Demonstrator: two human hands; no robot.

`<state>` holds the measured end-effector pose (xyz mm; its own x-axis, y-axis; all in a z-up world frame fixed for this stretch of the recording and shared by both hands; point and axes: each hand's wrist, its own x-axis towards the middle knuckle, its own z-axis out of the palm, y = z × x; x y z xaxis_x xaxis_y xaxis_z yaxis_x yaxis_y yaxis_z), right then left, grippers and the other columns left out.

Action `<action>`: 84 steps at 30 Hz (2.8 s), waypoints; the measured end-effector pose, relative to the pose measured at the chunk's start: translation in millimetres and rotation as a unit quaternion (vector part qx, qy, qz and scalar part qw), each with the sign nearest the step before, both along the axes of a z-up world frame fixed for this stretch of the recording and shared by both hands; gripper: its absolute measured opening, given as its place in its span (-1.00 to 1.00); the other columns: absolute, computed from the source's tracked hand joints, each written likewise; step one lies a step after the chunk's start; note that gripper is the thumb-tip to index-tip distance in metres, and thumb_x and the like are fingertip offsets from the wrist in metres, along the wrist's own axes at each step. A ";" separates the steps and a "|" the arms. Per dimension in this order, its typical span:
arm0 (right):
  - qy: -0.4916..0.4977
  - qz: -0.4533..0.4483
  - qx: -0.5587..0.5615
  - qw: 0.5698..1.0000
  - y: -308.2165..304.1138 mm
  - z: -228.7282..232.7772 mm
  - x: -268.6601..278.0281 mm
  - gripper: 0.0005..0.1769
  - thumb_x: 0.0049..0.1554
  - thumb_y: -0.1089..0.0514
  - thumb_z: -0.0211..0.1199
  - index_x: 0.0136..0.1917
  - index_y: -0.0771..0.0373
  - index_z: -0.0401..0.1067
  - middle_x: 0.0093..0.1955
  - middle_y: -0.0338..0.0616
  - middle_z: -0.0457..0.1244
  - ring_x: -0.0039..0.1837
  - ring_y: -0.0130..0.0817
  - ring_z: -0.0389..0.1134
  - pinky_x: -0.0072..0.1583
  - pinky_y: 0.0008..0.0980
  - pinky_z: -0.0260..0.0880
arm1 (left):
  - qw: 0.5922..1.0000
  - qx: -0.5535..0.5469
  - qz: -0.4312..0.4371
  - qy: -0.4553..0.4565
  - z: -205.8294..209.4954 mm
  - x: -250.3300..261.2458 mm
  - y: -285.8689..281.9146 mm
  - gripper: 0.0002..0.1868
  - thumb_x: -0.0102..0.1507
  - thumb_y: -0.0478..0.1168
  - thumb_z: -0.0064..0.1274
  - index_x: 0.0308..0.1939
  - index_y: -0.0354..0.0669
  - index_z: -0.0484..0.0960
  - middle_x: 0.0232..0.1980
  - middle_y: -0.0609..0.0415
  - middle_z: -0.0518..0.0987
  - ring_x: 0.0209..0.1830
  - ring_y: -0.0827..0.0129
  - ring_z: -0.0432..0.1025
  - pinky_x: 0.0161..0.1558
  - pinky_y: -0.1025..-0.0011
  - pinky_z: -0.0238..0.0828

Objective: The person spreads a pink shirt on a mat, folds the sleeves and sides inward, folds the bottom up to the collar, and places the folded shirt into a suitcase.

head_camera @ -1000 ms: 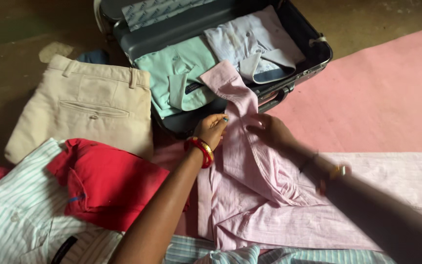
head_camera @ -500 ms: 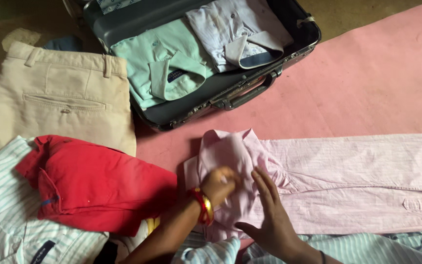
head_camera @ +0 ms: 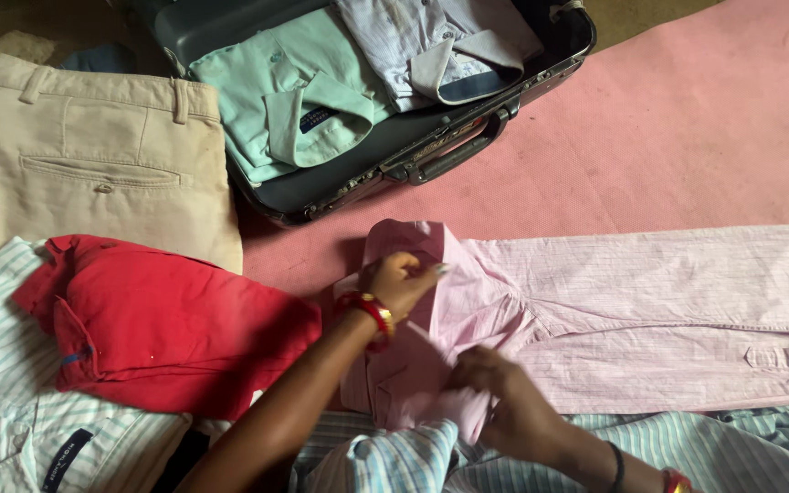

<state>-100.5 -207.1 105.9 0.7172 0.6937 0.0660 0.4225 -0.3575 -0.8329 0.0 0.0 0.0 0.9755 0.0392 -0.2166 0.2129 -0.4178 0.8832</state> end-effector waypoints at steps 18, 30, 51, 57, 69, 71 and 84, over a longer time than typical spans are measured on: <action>0.054 0.148 0.044 0.987 -30.4 70.6 52.9 -0.74 -0.11 0.23 0.42 -0.12 0.31 0.50 0.00 0.05 0.40 0.16 -0.03 0.40 0.18 -0.07 0.41 | 0.869 -0.378 0.103 0.302 -63.2 -52.3 -35.6 -0.76 0.20 -0.15 0.18 -0.42 -0.26 0.59 -0.56 0.12 0.47 -0.63 0.40 0.38 -0.58 0.37 0.40; 0.158 0.183 -0.191 0.951 -47.2 11.0 47.9 -0.40 -0.19 0.36 0.35 0.17 0.13 0.50 0.28 -0.12 0.34 0.32 -0.15 0.34 0.21 -0.25 0.40 | 0.953 -0.157 0.113 0.234 -95.2 -12.6 25.4 -0.51 0.28 0.19 0.07 -0.17 -0.21 0.50 -0.54 0.06 0.53 -0.73 0.36 0.45 -0.62 0.36 0.43; 0.039 -0.320 -0.067 0.944 -38.3 -112.5 114.0 -0.46 0.15 0.28 0.22 0.41 0.27 0.36 0.37 -0.07 0.32 0.39 -0.26 0.33 0.35 -0.27 0.32 | 0.960 0.125 0.144 -0.205 -45.7 -15.3 13.7 -0.54 0.18 -0.41 0.10 0.17 -0.21 0.45 0.16 -0.06 0.50 0.18 0.10 0.42 0.14 0.20 0.44; -0.141 -0.127 -0.162 0.968 14.3 -127.6 100.3 -0.25 0.24 0.06 0.05 0.63 0.27 -0.02 0.68 0.13 -0.07 0.67 0.06 -0.09 0.54 0.00 -0.05 | 0.838 0.496 -0.083 -0.212 -34.9 -10.3 -42.1 -0.21 0.31 -0.09 0.02 0.60 -0.05 0.09 0.66 0.07 0.08 0.66 0.25 -0.03 0.52 0.14 -0.17; -0.076 -0.329 -0.303 0.891 -198.2 -176.8 138.1 -0.10 0.30 -0.26 -0.03 0.70 0.19 -0.18 0.71 0.15 -0.21 0.69 0.12 -0.20 0.60 0.07 -0.18 | 0.913 0.392 -0.108 -0.033 -7.6 -15.8 -7.7 0.07 0.23 0.29 -0.02 0.58 -0.25 -0.12 0.68 -0.02 -0.21 0.67 0.18 -0.35 0.51 -0.08 -0.48; -0.160 -0.339 -0.374 0.848 -247.2 -190.3 150.7 -0.05 0.30 -0.31 -0.02 0.72 0.21 -0.23 0.74 0.11 -0.24 0.72 0.13 -0.25 0.62 0.11 -0.23 | 0.905 0.408 -0.119 -0.022 -5.4 -15.8 -6.7 0.07 0.23 0.29 -0.03 0.58 -0.23 -0.12 0.68 0.00 -0.22 0.68 0.20 -0.35 0.52 -0.10 -0.50; 0.156 -0.025 -0.282 0.946 -147.8 -9.3 85.0 -0.55 0.02 0.02 0.40 0.17 0.15 0.54 0.14 -0.21 0.46 0.27 -0.35 0.44 0.39 -0.09 0.05 | 0.905 0.329 -0.182 -0.200 5.2 -8.6 10.5 -0.09 0.24 0.12 0.06 0.56 -0.16 0.08 0.69 -0.20 -0.14 0.65 -0.04 -0.10 0.55 -0.06 -0.20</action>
